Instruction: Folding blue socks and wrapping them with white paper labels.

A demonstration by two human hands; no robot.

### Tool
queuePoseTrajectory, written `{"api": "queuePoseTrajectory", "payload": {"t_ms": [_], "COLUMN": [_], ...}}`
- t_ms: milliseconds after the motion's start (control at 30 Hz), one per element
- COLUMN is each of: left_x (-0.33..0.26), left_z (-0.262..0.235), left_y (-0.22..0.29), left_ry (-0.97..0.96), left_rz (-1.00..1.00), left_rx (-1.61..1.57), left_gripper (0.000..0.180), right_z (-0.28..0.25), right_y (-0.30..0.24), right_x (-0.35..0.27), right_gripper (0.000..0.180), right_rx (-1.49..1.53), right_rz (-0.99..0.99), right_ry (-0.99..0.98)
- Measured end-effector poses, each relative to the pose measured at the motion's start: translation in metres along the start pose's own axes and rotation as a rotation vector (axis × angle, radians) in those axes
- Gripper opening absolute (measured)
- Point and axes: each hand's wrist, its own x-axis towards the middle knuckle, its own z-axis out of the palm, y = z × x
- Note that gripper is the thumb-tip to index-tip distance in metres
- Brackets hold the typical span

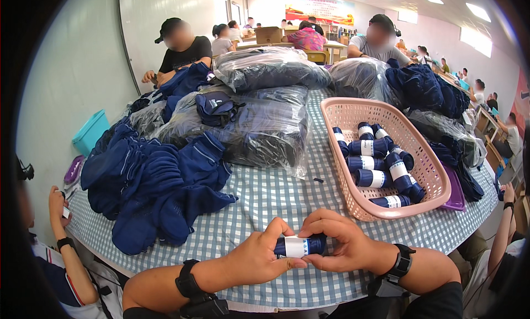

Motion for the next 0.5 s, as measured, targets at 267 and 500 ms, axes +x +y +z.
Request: {"api": "queuePoseTrajectory", "payload": {"t_ms": [267,500], "left_x": [-0.0002,-0.0001], "left_z": [0.0017,0.0016], "left_y": [-0.0053,-0.0055], "left_ry": [-0.033,-0.043], "left_rz": [0.031,0.005], "left_rx": [0.001,-0.023], "left_gripper": [0.060,0.060], "right_z": [0.0001,0.0002], "right_y": [0.0008,-0.0019], "right_x": [0.0009,0.0013], "right_gripper": [0.044,0.041], "right_rx": [0.058,0.063], "right_rz": [-0.033,-0.004], "right_ry": [-0.051,-0.060]}}
